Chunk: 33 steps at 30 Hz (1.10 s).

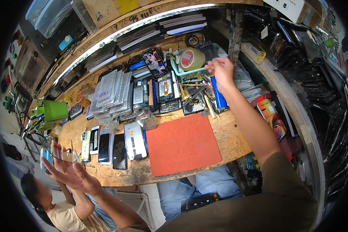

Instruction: The person cleans a smartphone screen with a wipe, then handles a screen protector and a smartphone back cover. They place the back cover on a red mat and later operate a machine with gauges and buttons.

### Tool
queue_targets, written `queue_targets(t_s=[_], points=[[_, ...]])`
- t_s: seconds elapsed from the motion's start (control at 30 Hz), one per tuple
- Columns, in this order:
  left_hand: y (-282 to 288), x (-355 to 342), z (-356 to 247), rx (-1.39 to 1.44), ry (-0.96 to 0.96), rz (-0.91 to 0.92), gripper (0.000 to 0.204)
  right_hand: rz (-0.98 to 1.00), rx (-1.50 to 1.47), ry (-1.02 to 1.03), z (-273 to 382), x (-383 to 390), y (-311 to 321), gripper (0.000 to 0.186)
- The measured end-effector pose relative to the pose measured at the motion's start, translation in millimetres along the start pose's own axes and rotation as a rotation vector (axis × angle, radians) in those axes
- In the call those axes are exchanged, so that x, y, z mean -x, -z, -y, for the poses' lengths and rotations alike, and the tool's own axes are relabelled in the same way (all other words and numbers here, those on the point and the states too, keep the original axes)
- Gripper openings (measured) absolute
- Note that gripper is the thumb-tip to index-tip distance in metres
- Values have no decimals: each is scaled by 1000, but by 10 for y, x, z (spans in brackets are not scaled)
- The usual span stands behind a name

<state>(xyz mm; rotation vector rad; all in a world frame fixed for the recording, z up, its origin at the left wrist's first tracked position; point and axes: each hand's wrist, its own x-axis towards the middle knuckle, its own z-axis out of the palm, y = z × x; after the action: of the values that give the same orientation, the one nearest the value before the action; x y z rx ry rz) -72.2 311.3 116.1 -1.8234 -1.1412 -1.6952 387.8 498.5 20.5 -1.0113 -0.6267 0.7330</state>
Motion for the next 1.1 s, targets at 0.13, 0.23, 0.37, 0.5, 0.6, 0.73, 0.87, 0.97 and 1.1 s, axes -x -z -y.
queue_targets(t_s=[0.13, 0.23, 0.37, 0.5, 0.6, 0.73, 0.87, 0.97, 1.1], points=[[15, 7, 3, 30, -10, 22, 87, 300, -93, 32, -52, 106, -16, 40], [63, 52, 24, -3, 14, 36, 90, 359, 185, 108, -119, 286, 153, 36], [94, 138, 47, 36, 71, 21, 96, 396, 266, 179, -45, 615, 591, 10], [129, 173, 62, 48, 134, 25, 97, 387, 285, 129, 378, 1116, 1097, 8], [139, 170, 113, 66, 153, 32, 94, 828, 338, -298, 869, 1570, 1553, 23], [137, 197, 169, 166, 234, 52, 92, 1563, 678, -458, 856, 2120, 1730, 52], [68, 182, 153, 139, 190, 55, 83, 1394, 1235, -349, 336, 2553, 1840, 66], [13, 178, 92, 253, 288, -15, 97, 1110, 1299, -327, -189, 2644, 2101, 77], [-15, 140, 78, 192, 264, -5, 99, 927, 963, -605, -905, 2707, 2394, 69]])
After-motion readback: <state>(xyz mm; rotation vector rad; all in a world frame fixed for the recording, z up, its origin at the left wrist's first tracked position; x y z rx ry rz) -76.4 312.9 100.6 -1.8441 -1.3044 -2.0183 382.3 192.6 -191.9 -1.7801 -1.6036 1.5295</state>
